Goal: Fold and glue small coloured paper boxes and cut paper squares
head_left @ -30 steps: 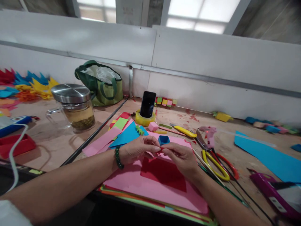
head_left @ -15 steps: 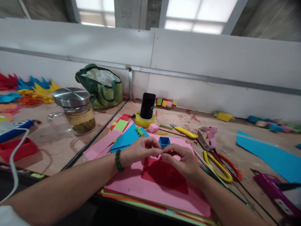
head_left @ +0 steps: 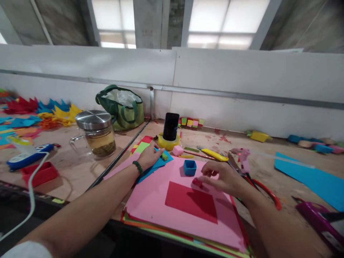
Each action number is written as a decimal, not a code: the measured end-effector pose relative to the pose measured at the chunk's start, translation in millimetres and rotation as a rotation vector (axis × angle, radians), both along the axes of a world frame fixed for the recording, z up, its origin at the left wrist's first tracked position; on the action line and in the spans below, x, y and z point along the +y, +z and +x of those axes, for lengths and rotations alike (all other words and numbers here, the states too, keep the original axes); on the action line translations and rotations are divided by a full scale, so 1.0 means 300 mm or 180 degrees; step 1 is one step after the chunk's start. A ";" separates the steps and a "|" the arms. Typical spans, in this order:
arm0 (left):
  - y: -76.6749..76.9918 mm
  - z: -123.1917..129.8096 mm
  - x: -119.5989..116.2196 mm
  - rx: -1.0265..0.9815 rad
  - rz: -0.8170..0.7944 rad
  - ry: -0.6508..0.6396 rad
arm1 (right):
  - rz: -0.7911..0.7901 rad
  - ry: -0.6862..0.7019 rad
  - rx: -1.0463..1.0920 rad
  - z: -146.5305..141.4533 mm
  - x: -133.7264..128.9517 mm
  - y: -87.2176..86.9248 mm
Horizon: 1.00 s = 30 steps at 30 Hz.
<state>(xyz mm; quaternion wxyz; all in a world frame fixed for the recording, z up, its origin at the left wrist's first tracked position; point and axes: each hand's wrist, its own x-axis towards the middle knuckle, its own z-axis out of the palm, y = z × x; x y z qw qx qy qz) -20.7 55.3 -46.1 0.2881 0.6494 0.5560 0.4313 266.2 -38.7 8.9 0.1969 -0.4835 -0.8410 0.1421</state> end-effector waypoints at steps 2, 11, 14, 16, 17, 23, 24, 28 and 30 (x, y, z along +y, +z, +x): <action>-0.016 0.011 0.000 0.0039 -0.0027 -0.0013 | 0.0335 -0.0150 0.0191 -0.001 0.008 -0.005; 0.021 0.049 -0.024 -0.0544 0.0086 -0.0158 | 0.0945 -0.0298 0.0854 -0.032 0.021 -0.078; 0.084 0.067 -0.053 -0.0832 0.0272 -0.0272 | 0.1161 -0.0386 0.1086 -0.060 0.010 -0.061; 0.134 0.098 -0.077 -0.0968 0.0393 -0.0393 | 0.1264 -0.0425 0.1172 -0.095 0.010 -0.039; 0.157 0.119 -0.089 -0.1016 0.0438 -0.0462 | 0.1260 -0.0405 0.1197 -0.116 0.013 -0.030; 0.206 0.236 -0.155 -0.1940 0.0120 -0.0980 | 0.0873 -0.0161 0.1992 -0.211 0.061 -0.037; 0.201 0.242 -0.163 -0.2230 -0.0125 -0.1094 | 0.0791 -0.0173 0.2185 -0.211 0.067 -0.045; 0.174 0.226 -0.181 -0.2911 -0.1231 -0.1753 | 0.0214 -0.0186 0.2901 -0.185 0.069 -0.068; 0.161 0.216 -0.178 -0.2886 -0.1426 -0.2120 | -0.0046 -0.0113 0.3038 -0.178 0.060 -0.075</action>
